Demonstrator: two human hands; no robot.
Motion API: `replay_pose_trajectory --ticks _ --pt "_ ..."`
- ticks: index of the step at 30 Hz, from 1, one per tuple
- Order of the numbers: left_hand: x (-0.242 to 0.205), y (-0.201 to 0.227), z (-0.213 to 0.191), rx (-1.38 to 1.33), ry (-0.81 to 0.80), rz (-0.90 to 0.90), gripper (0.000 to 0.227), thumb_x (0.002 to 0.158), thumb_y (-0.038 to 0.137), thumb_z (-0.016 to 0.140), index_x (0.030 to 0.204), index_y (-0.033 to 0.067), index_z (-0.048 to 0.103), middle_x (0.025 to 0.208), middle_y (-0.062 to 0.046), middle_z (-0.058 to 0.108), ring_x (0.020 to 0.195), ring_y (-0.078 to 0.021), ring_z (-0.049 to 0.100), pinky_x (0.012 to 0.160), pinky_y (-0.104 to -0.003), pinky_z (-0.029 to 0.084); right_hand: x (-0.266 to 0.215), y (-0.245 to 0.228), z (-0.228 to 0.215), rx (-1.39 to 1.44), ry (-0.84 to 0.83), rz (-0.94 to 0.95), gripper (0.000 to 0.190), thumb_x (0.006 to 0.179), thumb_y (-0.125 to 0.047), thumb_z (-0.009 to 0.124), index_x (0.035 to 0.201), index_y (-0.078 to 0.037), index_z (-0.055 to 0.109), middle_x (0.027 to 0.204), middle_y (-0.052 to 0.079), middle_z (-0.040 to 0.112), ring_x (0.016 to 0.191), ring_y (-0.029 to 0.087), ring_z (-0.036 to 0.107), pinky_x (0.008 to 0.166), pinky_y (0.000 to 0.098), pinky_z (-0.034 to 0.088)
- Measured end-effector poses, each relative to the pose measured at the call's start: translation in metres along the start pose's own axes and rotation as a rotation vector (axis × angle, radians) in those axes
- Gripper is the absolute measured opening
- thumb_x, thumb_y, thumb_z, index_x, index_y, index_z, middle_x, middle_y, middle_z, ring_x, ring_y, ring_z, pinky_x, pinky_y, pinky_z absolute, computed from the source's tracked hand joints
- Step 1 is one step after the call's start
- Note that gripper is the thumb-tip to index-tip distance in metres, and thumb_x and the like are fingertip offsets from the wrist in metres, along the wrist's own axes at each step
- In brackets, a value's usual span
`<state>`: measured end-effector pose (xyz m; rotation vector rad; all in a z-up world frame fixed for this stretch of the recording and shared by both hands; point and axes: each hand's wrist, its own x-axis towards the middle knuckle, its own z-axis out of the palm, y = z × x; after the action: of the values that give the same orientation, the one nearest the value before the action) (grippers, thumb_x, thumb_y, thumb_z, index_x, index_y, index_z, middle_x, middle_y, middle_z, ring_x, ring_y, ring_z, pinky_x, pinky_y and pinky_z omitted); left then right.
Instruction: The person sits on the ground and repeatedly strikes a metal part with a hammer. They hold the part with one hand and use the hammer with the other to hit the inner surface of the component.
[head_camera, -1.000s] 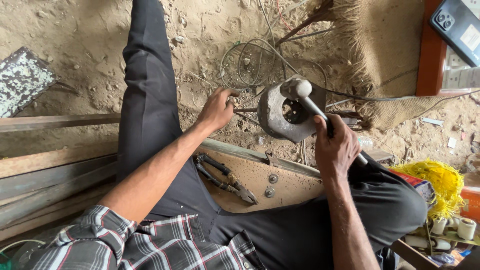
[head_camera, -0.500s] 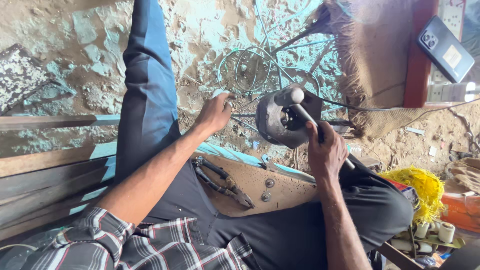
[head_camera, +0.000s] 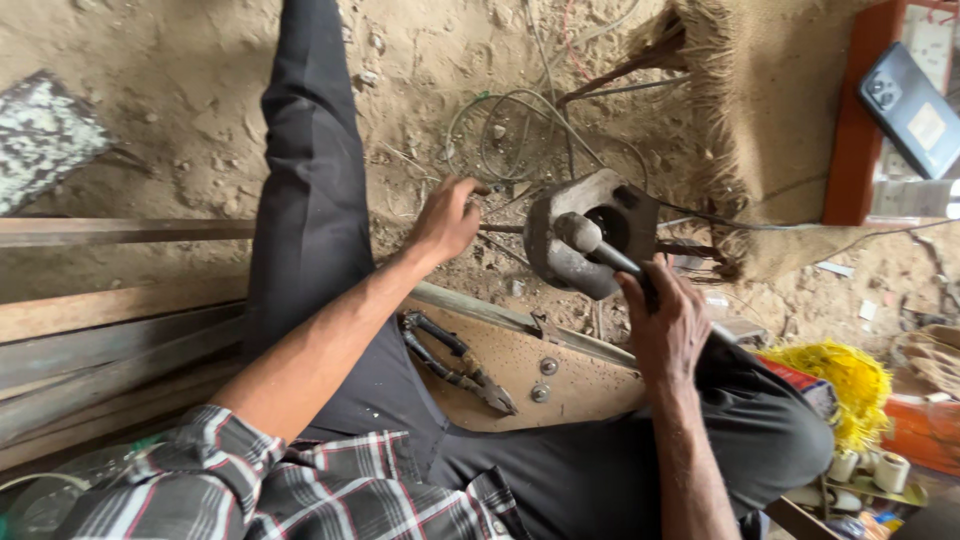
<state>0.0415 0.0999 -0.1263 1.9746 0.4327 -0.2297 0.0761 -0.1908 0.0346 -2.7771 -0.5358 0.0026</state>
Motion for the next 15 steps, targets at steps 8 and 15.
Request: replay_pose_trajectory --ticks 8,15 --pt "-0.008 0.008 -0.004 -0.073 -0.063 -0.109 0.037 0.094 0.001 0.051 0.128 0.0054 0.064 0.149 -0.02 0.049 0.125 -0.0326 0.059 0.093 -0.039 0.055 0.022 0.001 0.01 -0.086 -0.025 0.046 0.038 0.103 -0.045 0.069 0.108 -0.008 0.075 0.071 0.006 0.066 0.062 0.023 0.058 0.066 0.0449 0.043" --pt "-0.007 0.012 -0.01 -0.031 -0.133 -0.242 0.036 0.101 0.006 0.046 0.134 0.007 0.061 0.148 -0.016 0.055 0.104 -0.0396 0.07 0.079 -0.046 0.059 0.005 0.004 0.005 0.04 -0.239 0.184 0.039 0.101 -0.045 0.065 0.097 -0.007 0.07 0.061 0.011 0.061 0.05 0.024 0.055 0.055 0.0423 0.044"
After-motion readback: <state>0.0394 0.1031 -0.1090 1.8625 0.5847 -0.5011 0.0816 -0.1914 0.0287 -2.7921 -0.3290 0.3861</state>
